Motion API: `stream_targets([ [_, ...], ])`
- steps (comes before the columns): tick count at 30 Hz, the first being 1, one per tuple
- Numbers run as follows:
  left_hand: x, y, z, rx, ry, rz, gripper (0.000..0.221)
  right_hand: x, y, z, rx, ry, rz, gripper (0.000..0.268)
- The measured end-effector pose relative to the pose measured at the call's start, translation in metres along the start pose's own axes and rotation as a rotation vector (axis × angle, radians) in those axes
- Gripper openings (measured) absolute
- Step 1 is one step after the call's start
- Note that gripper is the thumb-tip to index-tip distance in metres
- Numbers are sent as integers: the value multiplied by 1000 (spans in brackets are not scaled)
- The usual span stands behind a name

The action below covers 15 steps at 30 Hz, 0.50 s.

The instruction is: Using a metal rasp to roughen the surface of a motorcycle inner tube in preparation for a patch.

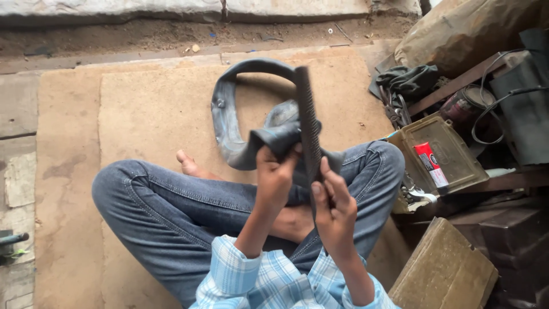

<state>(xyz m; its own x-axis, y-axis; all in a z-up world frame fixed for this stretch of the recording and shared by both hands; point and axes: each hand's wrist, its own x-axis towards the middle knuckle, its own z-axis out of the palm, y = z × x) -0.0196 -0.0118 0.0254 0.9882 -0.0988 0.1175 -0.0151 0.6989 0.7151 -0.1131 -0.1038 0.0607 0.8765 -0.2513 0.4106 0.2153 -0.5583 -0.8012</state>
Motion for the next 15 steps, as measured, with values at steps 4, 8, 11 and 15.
stream_targets([
  [4, -1, -16, -8, 58, -91, 10, 15, 33, -4, 4, 41, 38, 89, 38],
  [8, 0, -5, -11, 139, -128, -21, 18, 74, -4, 9, 1, 75, 85, 37],
  [11, 1, -1, -13, 157, -118, 5, 20, 88, 20, 6, 166, 34, 158, 38],
  [15, 8, 6, -6, 113, -57, 72, 23, 84, 24, -13, 867, -189, 307, 41],
])
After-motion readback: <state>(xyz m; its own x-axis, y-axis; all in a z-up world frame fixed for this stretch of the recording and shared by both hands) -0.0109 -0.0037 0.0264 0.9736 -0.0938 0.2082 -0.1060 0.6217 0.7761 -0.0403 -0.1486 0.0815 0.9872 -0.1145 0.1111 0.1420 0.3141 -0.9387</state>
